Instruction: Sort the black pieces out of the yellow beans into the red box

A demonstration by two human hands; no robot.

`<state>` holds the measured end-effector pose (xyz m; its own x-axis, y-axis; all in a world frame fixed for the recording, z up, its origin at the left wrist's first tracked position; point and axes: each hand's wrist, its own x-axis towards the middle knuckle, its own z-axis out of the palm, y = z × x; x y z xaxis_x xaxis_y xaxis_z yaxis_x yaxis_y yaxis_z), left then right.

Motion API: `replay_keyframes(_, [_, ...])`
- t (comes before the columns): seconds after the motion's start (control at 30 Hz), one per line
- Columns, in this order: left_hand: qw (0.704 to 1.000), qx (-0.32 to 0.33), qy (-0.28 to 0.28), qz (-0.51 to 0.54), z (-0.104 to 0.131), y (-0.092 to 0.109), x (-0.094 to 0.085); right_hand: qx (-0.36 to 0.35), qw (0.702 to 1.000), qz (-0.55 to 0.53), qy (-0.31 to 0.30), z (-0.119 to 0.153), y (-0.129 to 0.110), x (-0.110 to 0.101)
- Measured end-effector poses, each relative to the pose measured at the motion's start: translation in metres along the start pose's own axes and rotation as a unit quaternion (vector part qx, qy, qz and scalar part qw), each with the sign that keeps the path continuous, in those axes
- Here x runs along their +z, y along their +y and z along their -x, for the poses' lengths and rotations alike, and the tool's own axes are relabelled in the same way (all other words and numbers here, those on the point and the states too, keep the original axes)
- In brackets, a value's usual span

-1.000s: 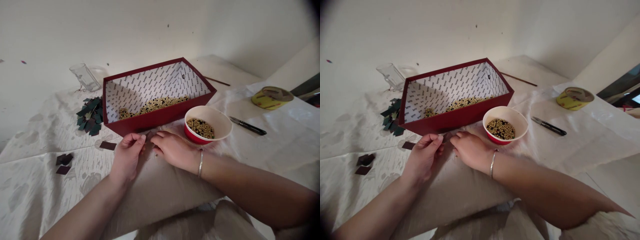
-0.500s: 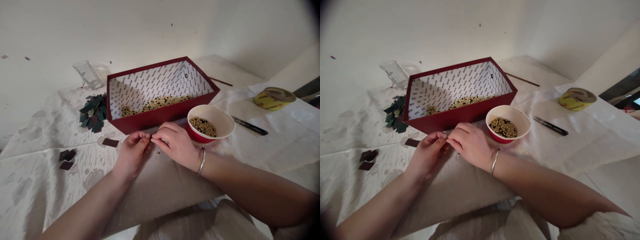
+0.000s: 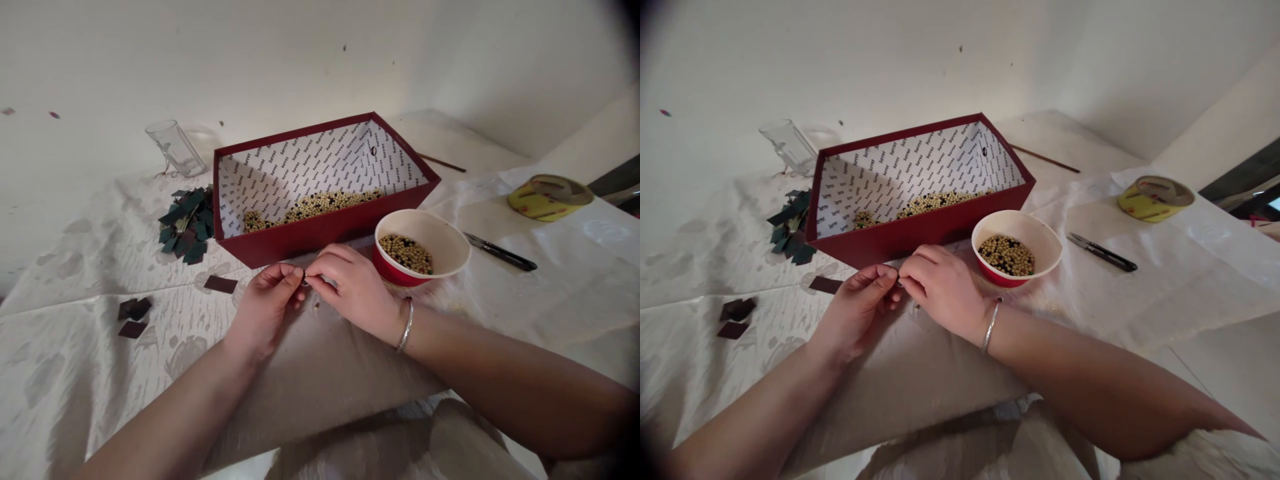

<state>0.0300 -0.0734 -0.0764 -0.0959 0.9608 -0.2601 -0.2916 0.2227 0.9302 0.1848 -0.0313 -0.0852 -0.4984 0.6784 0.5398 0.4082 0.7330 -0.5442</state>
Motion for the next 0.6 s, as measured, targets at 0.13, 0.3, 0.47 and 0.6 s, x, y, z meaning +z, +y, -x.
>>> replay_keyframes(0.13, [1.000,0.001,0.000,-0.013,0.0003,-0.0011,-0.0001,0.021,0.999,-0.042,-0.018,-0.0009,0.0004,0.0000])
replay_keyframes(0.3, [1.000,0.009,0.004,-0.027,0.0000,-0.0041,-0.0011,0.044,0.997,-0.059,-0.013,-0.0005,0.0035,0.0008])
replay_keyframes(0.47, [1.000,0.009,0.010,-0.018,0.0000,-0.0045,-0.0007,0.070,0.996,-0.053,0.000,0.0003,0.0027,0.0019])
replay_keyframes(0.6, [1.000,0.006,0.007,-0.017,-0.0004,-0.0036,-0.0005,0.041,0.998,-0.036,-0.013,0.0003,0.0014,0.0018])
